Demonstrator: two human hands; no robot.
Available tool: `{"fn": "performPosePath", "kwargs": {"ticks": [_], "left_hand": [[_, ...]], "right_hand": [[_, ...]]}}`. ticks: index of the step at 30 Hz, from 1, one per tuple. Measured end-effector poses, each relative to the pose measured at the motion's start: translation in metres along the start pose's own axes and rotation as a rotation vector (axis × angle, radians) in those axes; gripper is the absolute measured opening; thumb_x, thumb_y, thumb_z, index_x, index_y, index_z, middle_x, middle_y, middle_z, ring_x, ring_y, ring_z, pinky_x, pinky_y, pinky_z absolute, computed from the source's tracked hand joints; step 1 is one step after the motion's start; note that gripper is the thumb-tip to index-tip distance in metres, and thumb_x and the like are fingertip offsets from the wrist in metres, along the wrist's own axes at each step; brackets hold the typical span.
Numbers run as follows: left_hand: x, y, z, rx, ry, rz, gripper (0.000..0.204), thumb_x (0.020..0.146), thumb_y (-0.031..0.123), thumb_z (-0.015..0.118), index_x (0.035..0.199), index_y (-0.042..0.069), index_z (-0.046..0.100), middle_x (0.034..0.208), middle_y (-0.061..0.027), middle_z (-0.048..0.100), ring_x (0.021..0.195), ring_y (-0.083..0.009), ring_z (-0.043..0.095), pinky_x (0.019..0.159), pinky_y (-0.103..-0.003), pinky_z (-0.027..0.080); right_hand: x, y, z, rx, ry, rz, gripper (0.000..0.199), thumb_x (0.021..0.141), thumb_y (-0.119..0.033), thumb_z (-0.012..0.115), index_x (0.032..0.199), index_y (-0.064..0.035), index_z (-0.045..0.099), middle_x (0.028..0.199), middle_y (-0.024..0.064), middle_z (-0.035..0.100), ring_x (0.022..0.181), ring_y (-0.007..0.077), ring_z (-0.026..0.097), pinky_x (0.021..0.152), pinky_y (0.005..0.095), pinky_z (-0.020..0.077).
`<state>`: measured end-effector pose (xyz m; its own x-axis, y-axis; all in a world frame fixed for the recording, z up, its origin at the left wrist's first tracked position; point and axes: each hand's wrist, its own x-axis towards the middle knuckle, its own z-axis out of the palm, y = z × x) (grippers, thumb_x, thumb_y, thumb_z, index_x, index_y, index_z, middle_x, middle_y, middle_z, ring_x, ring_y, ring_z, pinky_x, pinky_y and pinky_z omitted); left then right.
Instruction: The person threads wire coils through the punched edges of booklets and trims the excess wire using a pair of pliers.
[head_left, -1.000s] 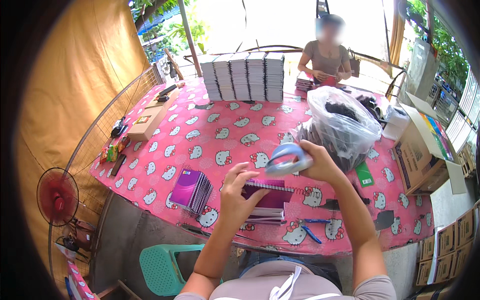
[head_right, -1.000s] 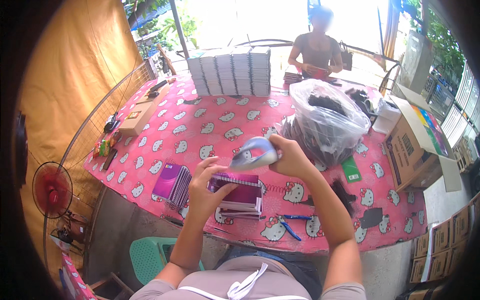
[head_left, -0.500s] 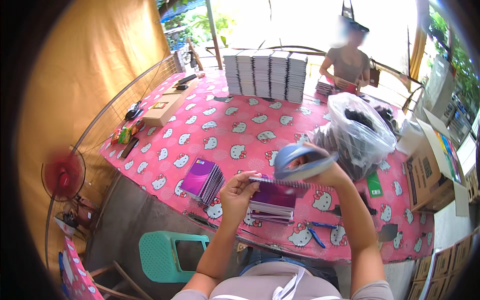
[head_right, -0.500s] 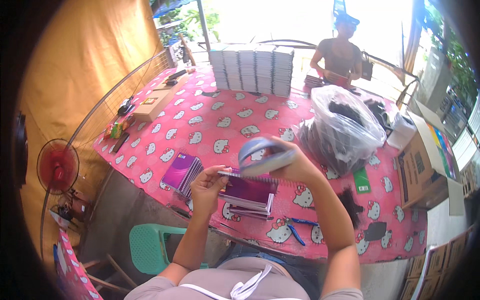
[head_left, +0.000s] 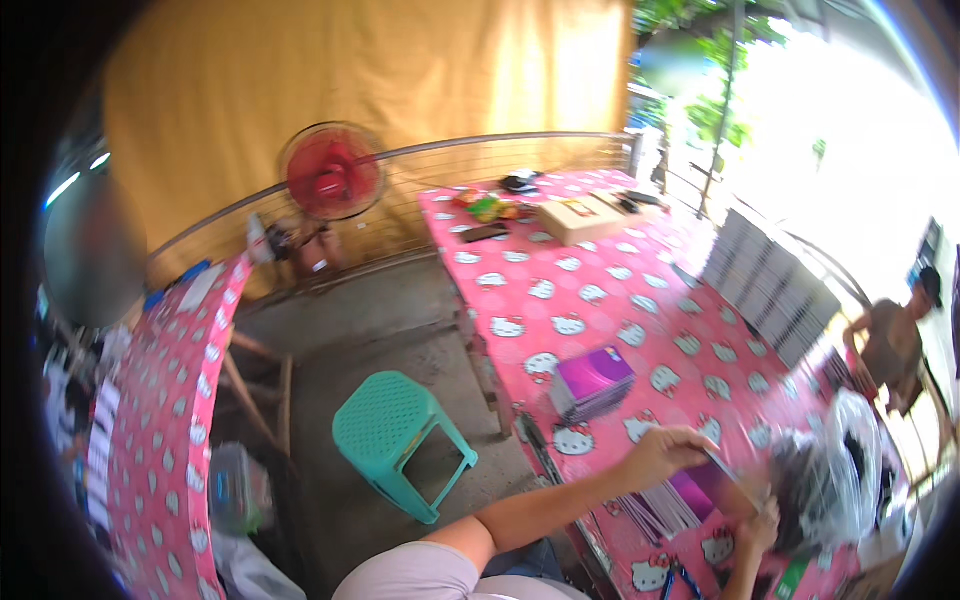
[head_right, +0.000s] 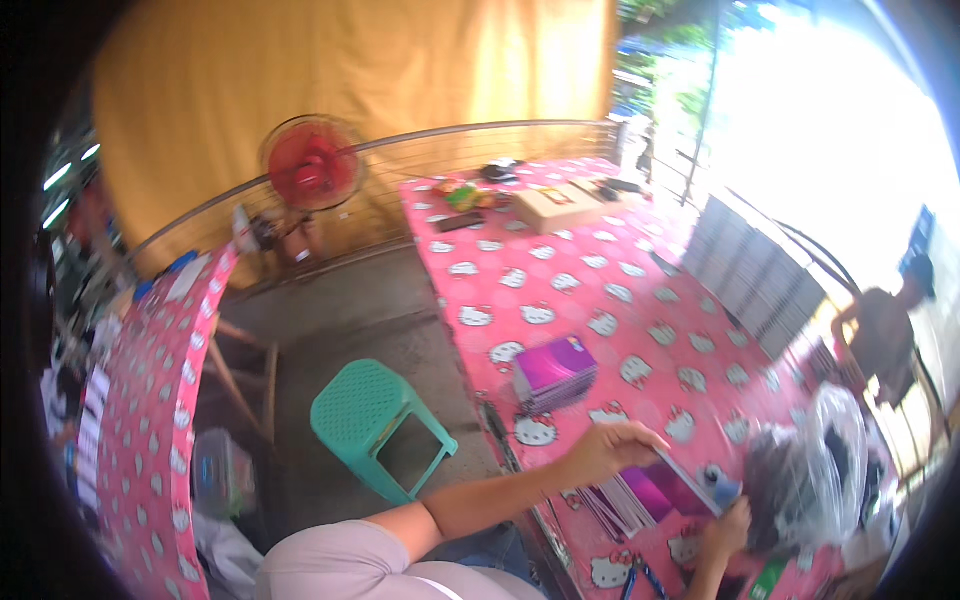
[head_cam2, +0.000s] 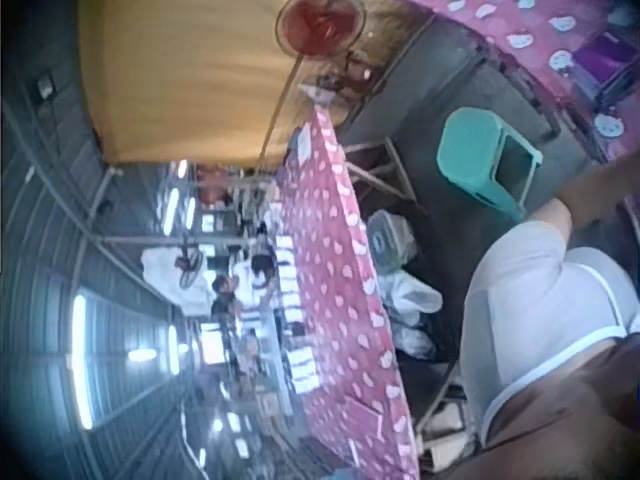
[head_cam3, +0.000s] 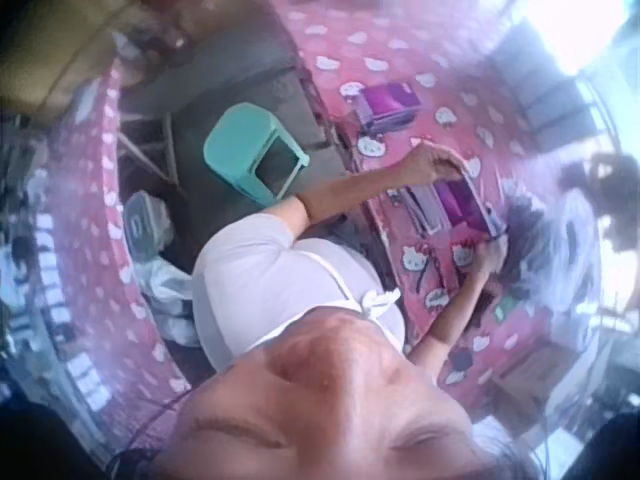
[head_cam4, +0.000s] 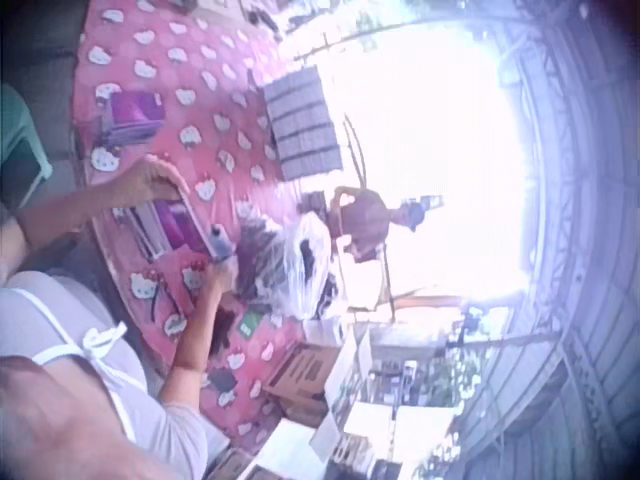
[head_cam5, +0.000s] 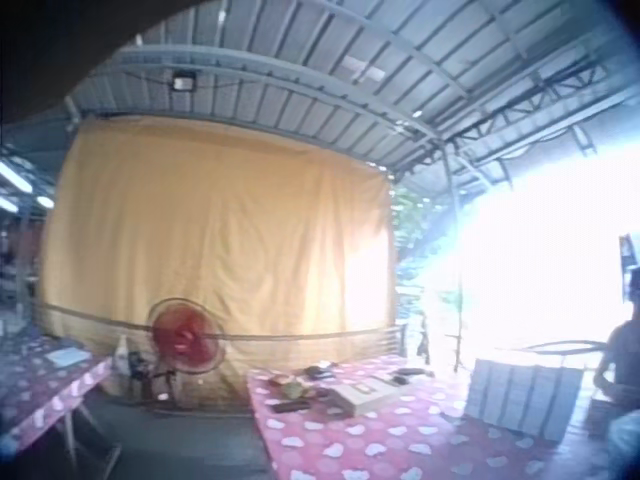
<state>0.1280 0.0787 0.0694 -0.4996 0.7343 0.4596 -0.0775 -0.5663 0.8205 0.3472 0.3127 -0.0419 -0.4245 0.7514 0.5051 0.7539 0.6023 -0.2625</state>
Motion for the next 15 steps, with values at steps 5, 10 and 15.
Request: {"fn": "performPosePath", "kwargs": {"ticks": [5,10,15], "left_hand": [[-0.045,0.059,-0.002,0.298,0.091,0.08,0.023,0.082,-0.004,0.066,0.104,0.003,0.069,0.093,-0.0061,0.068,0.09,-0.0115,0.063,0.081,-0.024,0.05],[-0.11,0.098,-0.018,0.367,0.169,0.083,0.024,0.08,-0.005,0.067,0.103,0.003,0.068,0.095,-0.0066,0.069,0.092,-0.0135,0.065,0.082,-0.027,0.051],[-0.178,0.12,-0.029,0.44,0.457,0.008,0.02,0.082,0.001,0.067,0.102,0.0,0.067,0.092,-0.0069,0.07,0.09,-0.0121,0.065,0.08,-0.026,0.05]], "right_hand": [[-0.012,0.023,-0.04,0.326,-0.361,-0.311,0.039,0.085,-0.017,0.069,0.114,0.0057,0.059,0.104,0.0137,0.063,0.09,0.0175,0.061,0.073,0.0277,0.0511],[-0.027,-0.13,-0.195,1.119,-0.314,0.078,0.048,0.085,-0.027,0.068,0.119,0.0053,0.057,0.099,0.0123,0.066,0.084,0.0141,0.06,0.07,0.0263,0.0484],[-0.095,-0.304,-0.227,0.595,-0.598,-0.921,0.045,0.083,-0.031,0.069,0.114,0.0014,0.062,0.103,0.0186,0.067,0.088,0.0291,0.064,0.074,0.0371,0.0509]]}}
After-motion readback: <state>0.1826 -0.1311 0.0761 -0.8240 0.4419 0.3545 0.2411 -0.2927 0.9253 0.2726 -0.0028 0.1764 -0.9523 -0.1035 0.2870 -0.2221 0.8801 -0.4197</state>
